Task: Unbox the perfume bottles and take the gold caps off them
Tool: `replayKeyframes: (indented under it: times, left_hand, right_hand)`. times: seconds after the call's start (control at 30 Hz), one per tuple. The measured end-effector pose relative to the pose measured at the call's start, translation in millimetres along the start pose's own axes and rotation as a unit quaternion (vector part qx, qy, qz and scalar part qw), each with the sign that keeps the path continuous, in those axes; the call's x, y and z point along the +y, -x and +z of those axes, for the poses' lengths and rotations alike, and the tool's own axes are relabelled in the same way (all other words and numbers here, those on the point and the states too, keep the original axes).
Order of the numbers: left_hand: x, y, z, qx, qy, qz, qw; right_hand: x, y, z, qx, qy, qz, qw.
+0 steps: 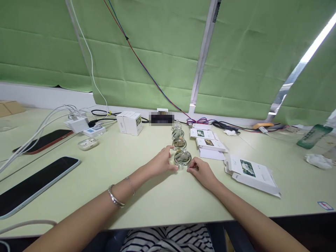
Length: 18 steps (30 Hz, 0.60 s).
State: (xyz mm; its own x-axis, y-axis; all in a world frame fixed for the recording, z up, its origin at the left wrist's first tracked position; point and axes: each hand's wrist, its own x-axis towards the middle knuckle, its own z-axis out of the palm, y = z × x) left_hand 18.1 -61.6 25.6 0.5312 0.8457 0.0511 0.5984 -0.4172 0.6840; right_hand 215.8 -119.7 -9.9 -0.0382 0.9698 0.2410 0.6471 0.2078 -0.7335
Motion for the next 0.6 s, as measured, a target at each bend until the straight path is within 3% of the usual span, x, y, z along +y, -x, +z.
replayKeyframes:
  times: [0.1,0.47,0.6]
  left_hand:
    - [-1.3,1.0,9.5,-0.019,0.008,0.020,1.000]
    - [2.6,-12.8,35.2,0.004,0.035,0.053,0.998]
    - [1.5,-11.9,26.6,-0.004,0.004,0.044,0.999]
  right_hand:
    - [0.9,-0.6,1.1,0.007,-0.006,0.008,1.000]
    - [7.8,-8.2,-1.2,0.035,0.007,0.019,0.999]
    - [7.5,-5.8,-3.4,0.038,0.013,0.018,0.999]
